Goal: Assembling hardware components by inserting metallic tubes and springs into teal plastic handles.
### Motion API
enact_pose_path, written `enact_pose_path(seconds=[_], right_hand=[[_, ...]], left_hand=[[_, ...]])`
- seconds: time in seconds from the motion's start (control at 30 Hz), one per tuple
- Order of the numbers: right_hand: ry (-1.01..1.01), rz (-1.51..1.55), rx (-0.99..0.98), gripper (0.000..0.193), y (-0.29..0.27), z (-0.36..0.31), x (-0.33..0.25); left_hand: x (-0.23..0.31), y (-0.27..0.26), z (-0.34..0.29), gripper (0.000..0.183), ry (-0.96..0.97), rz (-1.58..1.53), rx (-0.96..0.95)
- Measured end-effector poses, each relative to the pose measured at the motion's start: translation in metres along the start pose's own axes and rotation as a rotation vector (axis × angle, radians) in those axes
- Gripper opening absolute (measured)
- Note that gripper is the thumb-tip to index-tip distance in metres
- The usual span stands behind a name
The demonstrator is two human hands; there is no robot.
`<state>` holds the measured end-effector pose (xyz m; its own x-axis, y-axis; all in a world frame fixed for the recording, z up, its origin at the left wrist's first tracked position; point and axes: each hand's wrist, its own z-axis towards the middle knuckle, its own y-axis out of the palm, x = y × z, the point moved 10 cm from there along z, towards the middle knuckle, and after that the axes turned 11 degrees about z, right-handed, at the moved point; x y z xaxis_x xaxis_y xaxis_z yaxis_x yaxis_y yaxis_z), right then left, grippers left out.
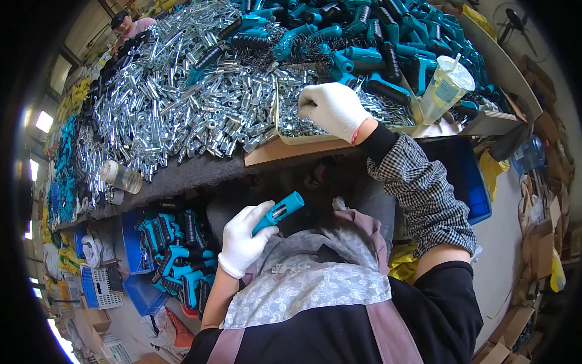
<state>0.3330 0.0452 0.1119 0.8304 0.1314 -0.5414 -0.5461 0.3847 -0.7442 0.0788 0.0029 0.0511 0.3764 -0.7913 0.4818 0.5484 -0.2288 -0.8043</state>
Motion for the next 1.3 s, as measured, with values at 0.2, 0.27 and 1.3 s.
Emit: enact_pose_path(seconds=[0.2,0.27,1.3], right_hand=[[0.246,0.661,-0.188,0.017,0.030,-0.032,-0.027],[-0.032,0.499,-0.258,0.019,0.048,-0.049,-0.062],[-0.012,-0.038,0.206,0.009,0.003,-0.047,-0.008]], left_hand=[[0.002,-0.009,0.004,0.053,0.070,0.032,0.021],[0.009,-0.010,0.008,0.060,0.084,0.087,0.013],[-0.005,0.024,0.003,0.042,-0.197,-0.289,-0.084]])
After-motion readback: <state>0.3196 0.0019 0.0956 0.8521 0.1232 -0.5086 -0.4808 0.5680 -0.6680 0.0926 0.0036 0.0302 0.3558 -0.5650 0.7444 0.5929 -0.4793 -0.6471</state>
